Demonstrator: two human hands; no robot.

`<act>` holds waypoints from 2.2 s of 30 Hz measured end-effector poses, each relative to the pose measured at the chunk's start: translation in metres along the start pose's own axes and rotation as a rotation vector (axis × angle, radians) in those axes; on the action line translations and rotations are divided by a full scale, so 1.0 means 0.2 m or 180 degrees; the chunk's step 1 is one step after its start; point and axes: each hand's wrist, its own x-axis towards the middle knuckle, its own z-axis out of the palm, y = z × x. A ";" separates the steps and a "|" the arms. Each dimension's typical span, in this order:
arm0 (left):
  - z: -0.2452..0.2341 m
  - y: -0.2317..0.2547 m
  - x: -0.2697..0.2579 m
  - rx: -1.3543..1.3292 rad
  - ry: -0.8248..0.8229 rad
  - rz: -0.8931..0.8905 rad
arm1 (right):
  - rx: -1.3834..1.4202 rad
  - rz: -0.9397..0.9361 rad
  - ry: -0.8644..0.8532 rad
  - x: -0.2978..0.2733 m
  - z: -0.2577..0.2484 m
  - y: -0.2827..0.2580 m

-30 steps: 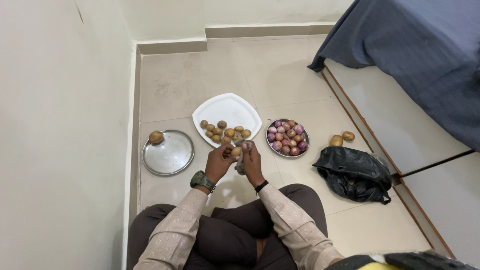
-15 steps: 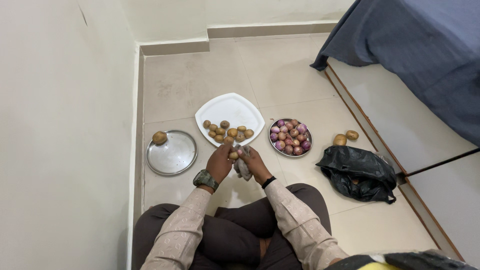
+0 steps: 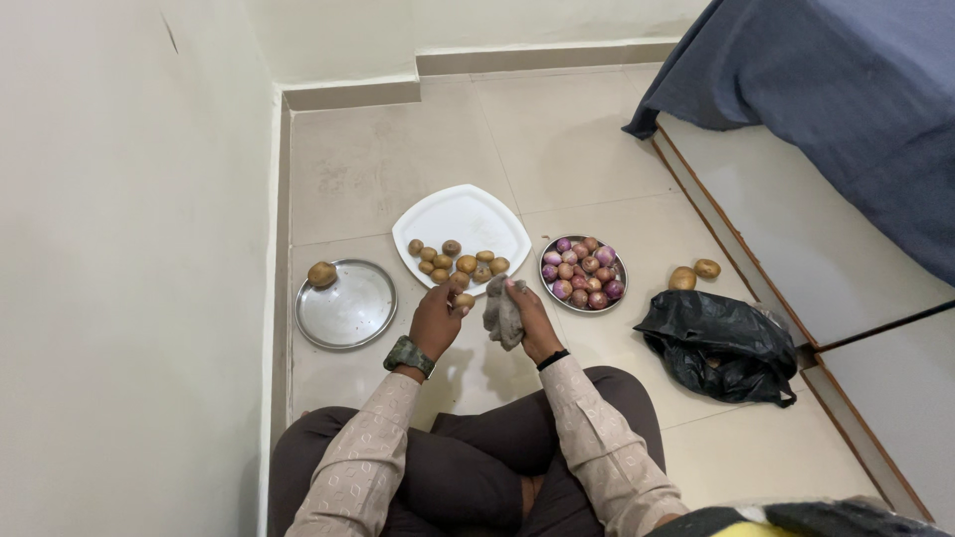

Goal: The person sits on the floor and wipes potatoes with a cloth, moving them from a metal plate to a white tray. They handle the potatoes one at a time, rubbing each with the cloth before placing it on the tray.

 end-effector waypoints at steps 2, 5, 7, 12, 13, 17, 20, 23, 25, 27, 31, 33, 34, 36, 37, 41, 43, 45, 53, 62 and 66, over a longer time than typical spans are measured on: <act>0.02 -0.04 0.00 0.0083 -0.0051 -0.0014 | 0.0140 -0.0059 0.0161 0.03 -0.05 0.00; 0.06 -0.12 0.03 0.0168 -0.0123 -0.0049 | 0.0745 0.0015 0.0265 0.08 -0.15 -0.03; 0.10 -0.17 0.08 0.0333 -0.0041 0.0118 | 0.0999 -0.0037 0.0162 0.10 -0.21 -0.07; 0.21 -0.30 0.31 0.0917 -0.0158 -0.0139 | 0.1388 -0.0082 0.0396 0.17 -0.29 -0.09; 0.23 -0.32 0.36 0.0934 -0.0150 -0.0180 | 0.1407 -0.0092 0.0424 0.17 -0.30 -0.09; 0.31 -0.37 0.59 0.0735 0.0102 -0.0161 | 0.1249 -0.0021 0.0415 0.16 -0.31 -0.10; 0.36 -0.41 0.79 0.0938 0.0246 0.0210 | 0.1320 0.0063 0.0583 0.17 -0.28 -0.11; 0.40 -0.44 0.95 0.1258 -0.0198 -0.0079 | 0.1252 0.0071 0.0546 0.17 -0.25 -0.12; 0.43 -0.45 1.02 0.1940 -0.0663 -0.0201 | 0.1191 0.0140 0.0607 0.17 -0.23 -0.13; 0.44 -0.46 1.06 0.2241 -0.1073 -0.0345 | 0.1185 0.0177 0.0612 0.18 -0.22 -0.13; 0.41 -0.49 1.13 0.2118 -0.1647 -0.0516 | 0.1256 0.0196 0.0658 0.20 -0.23 -0.11; 0.40 -0.54 1.14 0.2117 -0.1656 -0.0242 | 0.1278 0.0203 0.0647 0.20 -0.23 -0.10; 0.40 -0.57 1.13 0.2129 -0.1555 0.0043 | 0.1283 0.0195 0.0599 0.20 -0.23 -0.09; 0.40 -0.63 1.12 0.1940 -0.1241 0.0320 | 0.1277 0.0155 0.0551 0.21 -0.25 -0.09; 0.40 -0.66 1.10 0.1729 -0.1036 0.0304 | 0.1260 0.0134 0.0558 0.21 -0.26 -0.08; 0.30 -0.72 1.00 0.1357 -0.0676 0.0223 | 0.1264 0.0027 0.0582 0.25 -0.29 -0.05; 0.17 -0.73 0.92 0.2026 -0.0841 -0.0096 | 0.1211 0.0047 0.0519 0.26 -0.30 -0.02; -0.01 -0.78 0.84 0.2801 -0.0945 -0.0343 | 0.1159 0.0026 0.0497 0.25 -0.31 0.00; -0.61 -1.22 0.54 0.2792 -0.0275 -0.1554 | 0.0909 -0.0010 0.0394 0.23 -0.25 0.02; -0.58 -1.33 0.51 0.2675 0.0219 -0.1468 | 0.0834 0.0056 0.0579 0.24 -0.23 0.00; -0.57 -1.34 0.48 0.2631 -0.0027 -0.1382 | 0.0873 0.0046 0.0545 0.25 -0.24 0.01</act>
